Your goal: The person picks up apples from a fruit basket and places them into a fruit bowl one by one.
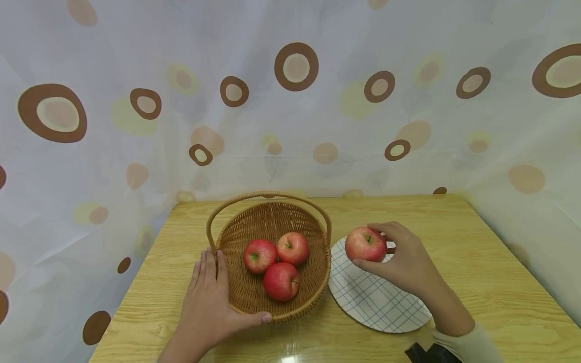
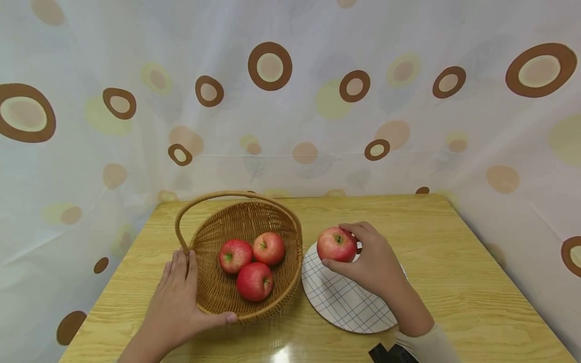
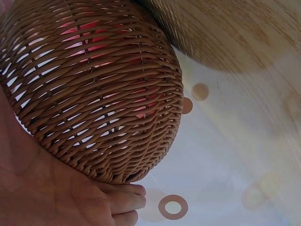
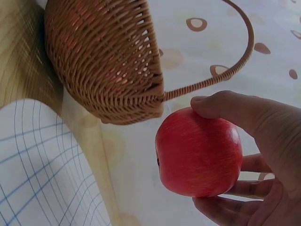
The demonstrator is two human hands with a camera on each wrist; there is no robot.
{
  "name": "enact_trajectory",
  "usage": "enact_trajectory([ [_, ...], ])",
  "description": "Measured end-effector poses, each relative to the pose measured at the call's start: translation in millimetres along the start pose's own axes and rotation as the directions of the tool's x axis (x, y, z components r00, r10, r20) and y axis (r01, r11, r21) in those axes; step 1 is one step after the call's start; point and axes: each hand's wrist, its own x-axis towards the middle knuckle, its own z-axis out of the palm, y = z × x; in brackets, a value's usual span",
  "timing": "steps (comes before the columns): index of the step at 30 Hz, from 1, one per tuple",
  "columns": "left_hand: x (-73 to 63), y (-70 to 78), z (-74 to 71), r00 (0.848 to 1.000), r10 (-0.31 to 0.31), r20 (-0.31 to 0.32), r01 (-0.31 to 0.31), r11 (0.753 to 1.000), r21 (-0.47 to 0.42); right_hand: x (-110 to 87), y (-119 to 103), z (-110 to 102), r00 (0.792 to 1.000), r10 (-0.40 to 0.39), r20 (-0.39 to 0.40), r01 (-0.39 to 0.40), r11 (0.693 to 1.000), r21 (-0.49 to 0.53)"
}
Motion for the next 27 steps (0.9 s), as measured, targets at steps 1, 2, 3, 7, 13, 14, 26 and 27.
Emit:
enact_trajectory([
  [1,0.1,0.0,0.1,1.000,-0.001,0.000,0.001,1.000,0.001,0.1,1.5,-1.1,1.000,0.009,0.001,-0.009,1.000,-0.007],
  [2,0.1,0.0,0.0,1.000,-0.002,0.001,0.002,1.000,0.001,0.0,2.8,-2.4,1.000,0.020,0.003,-0.020,1.000,-0.010],
  [3,0.1,0.2,-0.1,1.000,-0.004,0.004,0.004,1.000,0.000,0.0,4.1,-4.0,1.000,0.030,0.008,-0.030,0.999,-0.011],
  [7,0.6,0.5,-0.3,1.000,-0.009,0.011,0.009,1.000,0.001,0.4,12.2,-8.5,0.997,0.078,0.028,-0.077,0.997,-0.032],
  [13,2.0,0.8,-1.1,1.000,-0.010,0.014,0.010,1.000,0.004,3.7,31.8,-8.6,0.991,0.126,0.038,-0.122,0.989,-0.083],
  [14,2.2,0.9,-1.5,1.000,-0.011,0.015,0.011,1.000,0.002,4.7,34.6,-8.4,0.991,0.131,0.037,-0.127,0.988,-0.086],
  [26,2.2,2.0,-4.3,1.000,0.003,0.003,-0.003,1.000,0.011,12.4,63.6,-3.9,0.978,0.199,0.057,-0.189,0.970,-0.150],
  [27,2.2,2.1,-4.4,1.000,0.004,0.001,-0.004,1.000,0.011,12.5,66.1,-3.9,0.977,0.206,0.060,-0.195,0.969,-0.154],
])
